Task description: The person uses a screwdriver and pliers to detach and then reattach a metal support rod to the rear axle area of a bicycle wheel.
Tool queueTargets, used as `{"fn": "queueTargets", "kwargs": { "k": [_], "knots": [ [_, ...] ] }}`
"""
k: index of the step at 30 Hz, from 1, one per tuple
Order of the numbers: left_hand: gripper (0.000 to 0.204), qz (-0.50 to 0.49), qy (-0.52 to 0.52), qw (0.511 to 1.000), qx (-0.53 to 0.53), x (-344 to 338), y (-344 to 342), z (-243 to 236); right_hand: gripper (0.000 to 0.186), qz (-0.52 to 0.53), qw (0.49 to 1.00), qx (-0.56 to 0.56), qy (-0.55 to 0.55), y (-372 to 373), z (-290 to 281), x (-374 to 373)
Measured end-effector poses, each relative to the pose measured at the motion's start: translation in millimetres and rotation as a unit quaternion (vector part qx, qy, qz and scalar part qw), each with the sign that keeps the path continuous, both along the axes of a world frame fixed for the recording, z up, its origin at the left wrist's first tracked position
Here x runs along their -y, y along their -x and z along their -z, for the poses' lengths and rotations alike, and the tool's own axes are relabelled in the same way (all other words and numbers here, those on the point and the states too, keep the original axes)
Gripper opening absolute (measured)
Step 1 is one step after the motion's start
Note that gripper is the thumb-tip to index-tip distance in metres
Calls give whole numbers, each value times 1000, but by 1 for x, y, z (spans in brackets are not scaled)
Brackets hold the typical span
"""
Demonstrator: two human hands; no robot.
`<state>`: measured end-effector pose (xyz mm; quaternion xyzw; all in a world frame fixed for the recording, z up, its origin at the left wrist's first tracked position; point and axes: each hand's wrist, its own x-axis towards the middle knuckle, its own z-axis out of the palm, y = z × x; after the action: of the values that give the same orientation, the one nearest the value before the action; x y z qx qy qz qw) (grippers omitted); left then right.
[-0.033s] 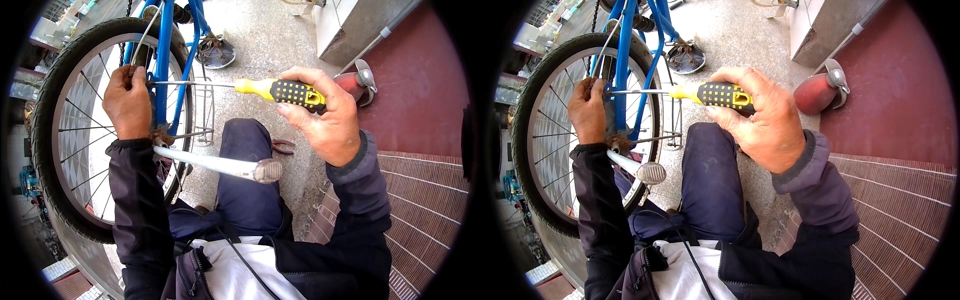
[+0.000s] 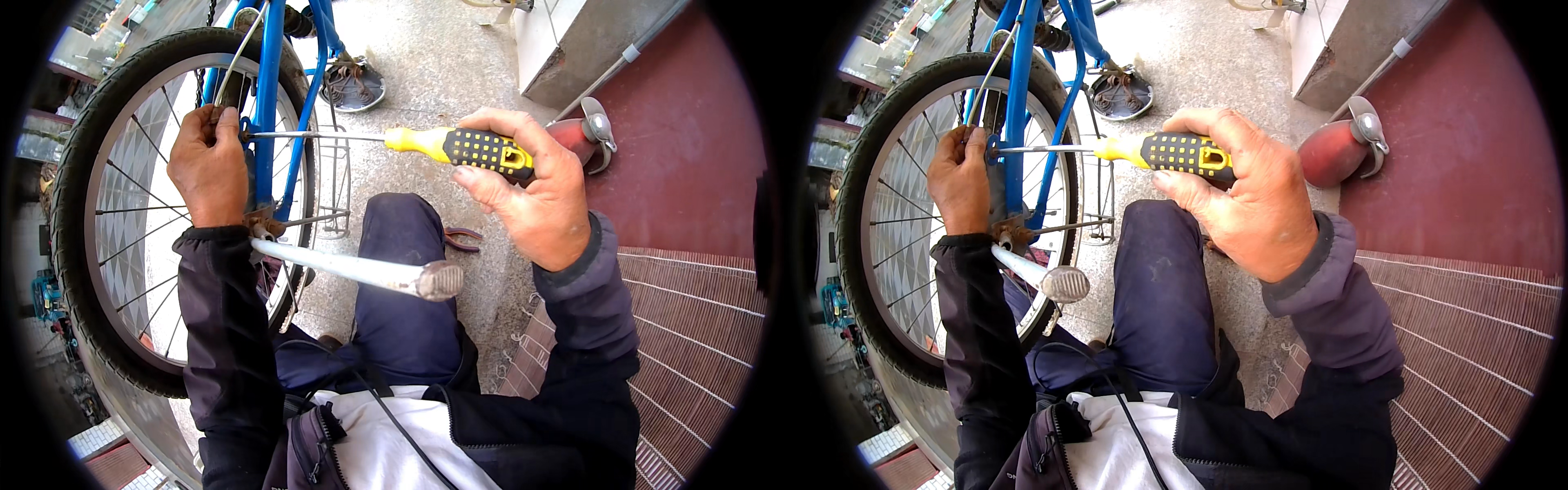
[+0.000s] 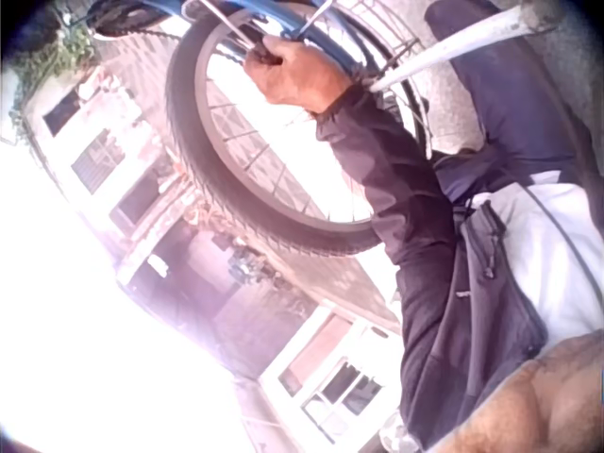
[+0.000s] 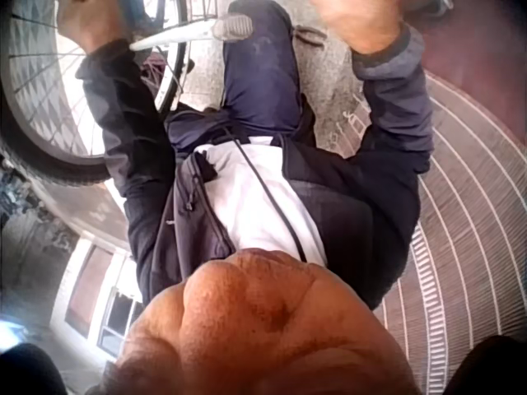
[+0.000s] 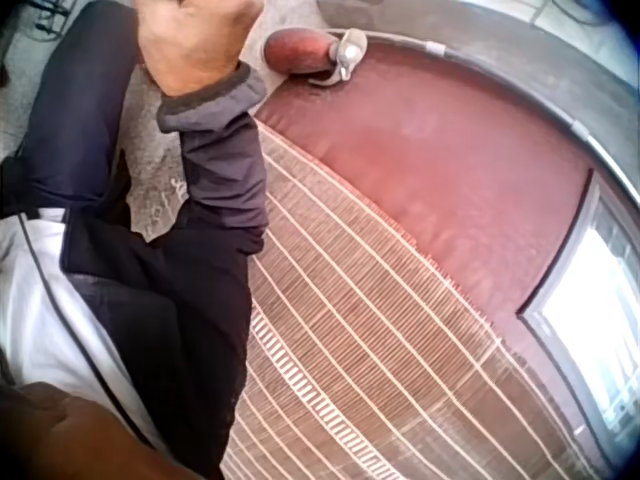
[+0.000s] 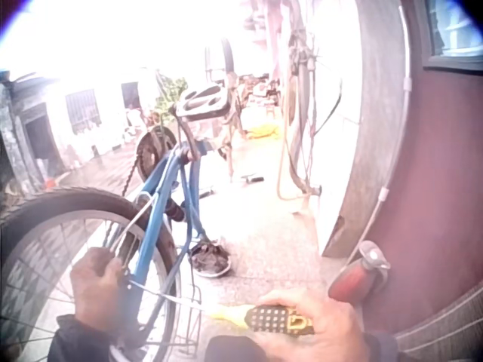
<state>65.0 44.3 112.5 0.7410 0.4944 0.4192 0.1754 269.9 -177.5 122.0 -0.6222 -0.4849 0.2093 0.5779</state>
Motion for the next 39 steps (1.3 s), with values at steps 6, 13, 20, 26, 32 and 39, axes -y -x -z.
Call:
{"fn": "queueTargets", "kwargs": {
  "k": [6,13,20,26,32,39],
  "knots": [
    [23,-7,-2,1000,-7,3,-2,-3,29,-28,980,-137,140,-5,-18,-4],
    [20,1,-20,1000,-3,2,-3,-2,27,30,996,88,16,1,-8,-7],
    [19,-9,-21,1000,-20,4,-3,-3,34,-82,950,-297,47,-7,-2,-7],
    [19,-22,-21,999,-36,10,-8,-8,31,-142,926,-279,211,-25,-10,-9],
    [19,-19,-16,999,-39,8,-6,-7,36,-59,963,260,-30,-14,-7,-9],
    [18,-10,-15,999,-31,6,-6,-5,35,-141,869,-446,163,-25,-5,-6]
  ]
}}
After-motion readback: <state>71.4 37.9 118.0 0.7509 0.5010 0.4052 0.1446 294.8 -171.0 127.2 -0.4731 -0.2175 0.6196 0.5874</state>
